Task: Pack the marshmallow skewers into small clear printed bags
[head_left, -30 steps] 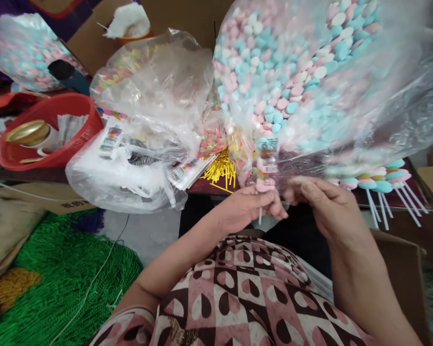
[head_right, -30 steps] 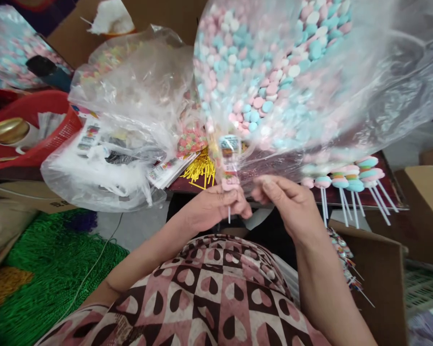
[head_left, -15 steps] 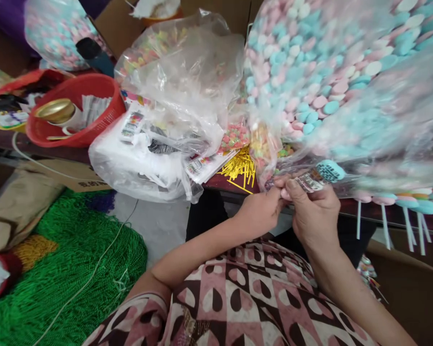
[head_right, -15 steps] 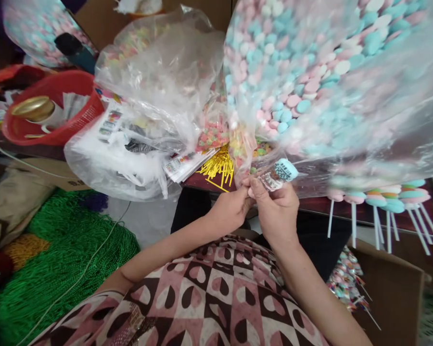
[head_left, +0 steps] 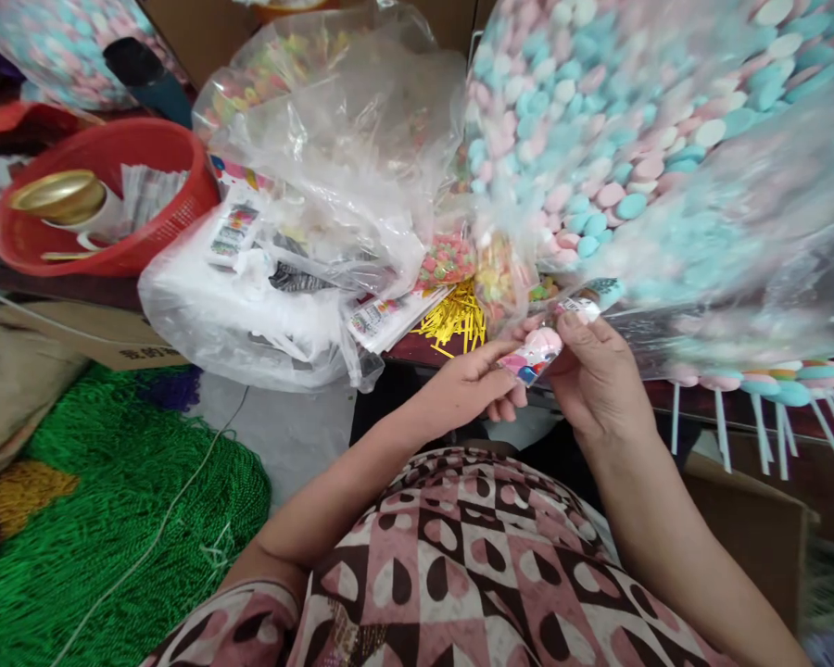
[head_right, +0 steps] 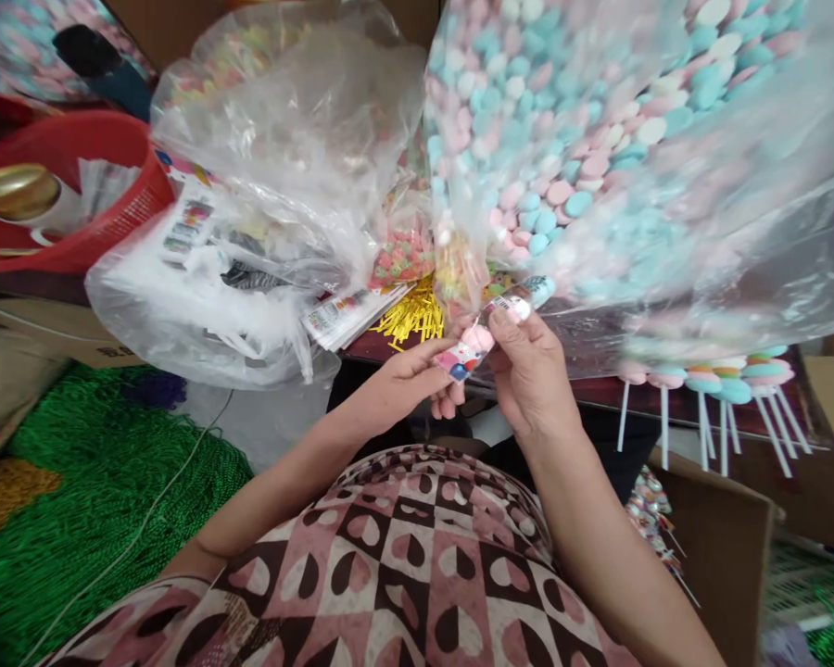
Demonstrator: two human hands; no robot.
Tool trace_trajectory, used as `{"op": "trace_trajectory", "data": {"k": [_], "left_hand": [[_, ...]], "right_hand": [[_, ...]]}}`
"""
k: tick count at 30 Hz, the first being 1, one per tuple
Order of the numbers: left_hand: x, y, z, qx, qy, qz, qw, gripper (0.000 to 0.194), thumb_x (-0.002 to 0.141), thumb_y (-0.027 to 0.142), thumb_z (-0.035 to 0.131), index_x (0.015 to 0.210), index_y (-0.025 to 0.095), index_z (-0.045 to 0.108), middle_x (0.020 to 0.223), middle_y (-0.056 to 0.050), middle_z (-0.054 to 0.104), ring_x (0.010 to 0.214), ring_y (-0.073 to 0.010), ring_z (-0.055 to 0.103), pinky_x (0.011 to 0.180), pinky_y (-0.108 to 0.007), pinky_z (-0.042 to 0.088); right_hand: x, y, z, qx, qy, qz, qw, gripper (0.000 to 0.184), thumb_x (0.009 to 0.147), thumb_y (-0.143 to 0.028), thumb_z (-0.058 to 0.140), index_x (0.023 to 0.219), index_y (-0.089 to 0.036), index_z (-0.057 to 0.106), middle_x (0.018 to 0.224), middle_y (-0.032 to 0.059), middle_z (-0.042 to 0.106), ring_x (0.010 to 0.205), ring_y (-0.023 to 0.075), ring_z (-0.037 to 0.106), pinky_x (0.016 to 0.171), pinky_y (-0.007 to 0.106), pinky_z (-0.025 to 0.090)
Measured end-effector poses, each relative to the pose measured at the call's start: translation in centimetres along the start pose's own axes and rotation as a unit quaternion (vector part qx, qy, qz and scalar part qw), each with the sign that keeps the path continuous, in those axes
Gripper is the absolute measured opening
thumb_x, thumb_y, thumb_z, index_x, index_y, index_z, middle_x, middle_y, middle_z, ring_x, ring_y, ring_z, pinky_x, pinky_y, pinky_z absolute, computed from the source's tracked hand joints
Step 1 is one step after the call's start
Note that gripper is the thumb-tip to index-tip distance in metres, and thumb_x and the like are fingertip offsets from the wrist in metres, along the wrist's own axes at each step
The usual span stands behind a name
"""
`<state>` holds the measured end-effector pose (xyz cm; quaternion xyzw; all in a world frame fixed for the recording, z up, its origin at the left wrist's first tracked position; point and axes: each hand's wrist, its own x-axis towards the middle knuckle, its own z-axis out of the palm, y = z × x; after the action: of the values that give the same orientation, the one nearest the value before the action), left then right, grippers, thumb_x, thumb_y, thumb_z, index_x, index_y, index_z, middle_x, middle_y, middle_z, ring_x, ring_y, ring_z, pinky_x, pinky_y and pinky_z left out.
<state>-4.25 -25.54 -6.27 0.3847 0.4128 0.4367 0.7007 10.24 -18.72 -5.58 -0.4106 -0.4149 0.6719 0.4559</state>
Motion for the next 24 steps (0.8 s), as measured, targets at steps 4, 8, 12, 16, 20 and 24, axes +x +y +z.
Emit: {"op": "trace_trajectory", "data": {"k": [4,8,12,16,20,24], "left_hand": [[0.1,-0.2,0.41,0.02,0.05,0.016,0.998,0.037,0.088,0.038,0.059,0.118,0.017,0.053,0.075,0.002,0.064,0.058,-0.0069,0.059,0.055,-0.02,0.045],[0.37,-0.5,0.67,0.047,0.09,0.047,0.994,0.029,0.087,0.037,0.061,0.108,0.018,0.054,0.075,0.002,0.067,0.061,-0.0077,0.062,0.058,-0.02,0.048],[0.61,-0.5,0.85,0.074,0.114,0.082,0.987,0.029,0.088,0.038,0.059,0.107,0.016,0.06,0.073,0.001,0.069,0.062,-0.0086,0.063,0.059,-0.021,0.048],[0.73,-0.53,1.0,0.098,0.135,0.093,0.982,0.028,0.089,0.039,0.058,0.103,0.015,0.065,0.071,0.0,0.069,0.061,-0.0085,0.063,0.058,-0.02,0.048],[0.77,-0.86,0.86,0.092,0.138,0.105,0.981,0.031,0.091,0.042,0.058,0.104,0.015,0.065,0.074,-0.001,0.07,0.064,-0.0086,0.064,0.059,-0.02,0.048],[0.94,-0.95,0.55,0.042,0.123,0.094,0.987,0.034,0.086,0.047,0.065,0.099,0.016,0.064,0.073,-0.001,0.07,0.063,-0.0093,0.064,0.058,-0.021,0.048]], "right_hand": [[-0.12,0.23,-0.41,-0.025,0.044,-0.019,0.999,0.027,0.076,-0.045,0.078,0.086,-0.026,0.063,0.086,0.0013,0.072,0.083,0.0223,0.071,0.072,0.037,0.06],[-0.16,0.12,-0.74,-0.049,0.048,-0.039,0.997,0.027,0.078,-0.048,0.075,0.087,-0.026,0.062,0.089,0.0029,0.073,0.082,0.0233,0.071,0.067,0.037,0.06],[-0.37,0.0,-0.91,-0.049,0.05,-0.046,0.996,0.026,0.08,-0.05,0.073,0.09,-0.027,0.063,0.09,0.0037,0.074,0.083,0.0241,0.071,0.067,0.038,0.059],[-0.64,0.09,-0.98,-0.041,0.054,-0.071,0.995,0.025,0.081,-0.048,0.073,0.092,-0.027,0.063,0.092,0.0026,0.073,0.087,0.0234,0.071,0.071,0.038,0.059],[-0.71,0.2,-0.88,-0.051,0.069,-0.081,0.993,0.026,0.081,-0.047,0.073,0.092,-0.027,0.06,0.094,0.003,0.073,0.087,0.0234,0.071,0.075,0.039,0.059],[-0.86,0.29,-0.6,-0.054,0.065,-0.096,0.992,0.027,0.079,-0.047,0.074,0.089,-0.027,0.06,0.094,0.003,0.072,0.091,0.0241,0.071,0.078,0.04,0.059]]}}
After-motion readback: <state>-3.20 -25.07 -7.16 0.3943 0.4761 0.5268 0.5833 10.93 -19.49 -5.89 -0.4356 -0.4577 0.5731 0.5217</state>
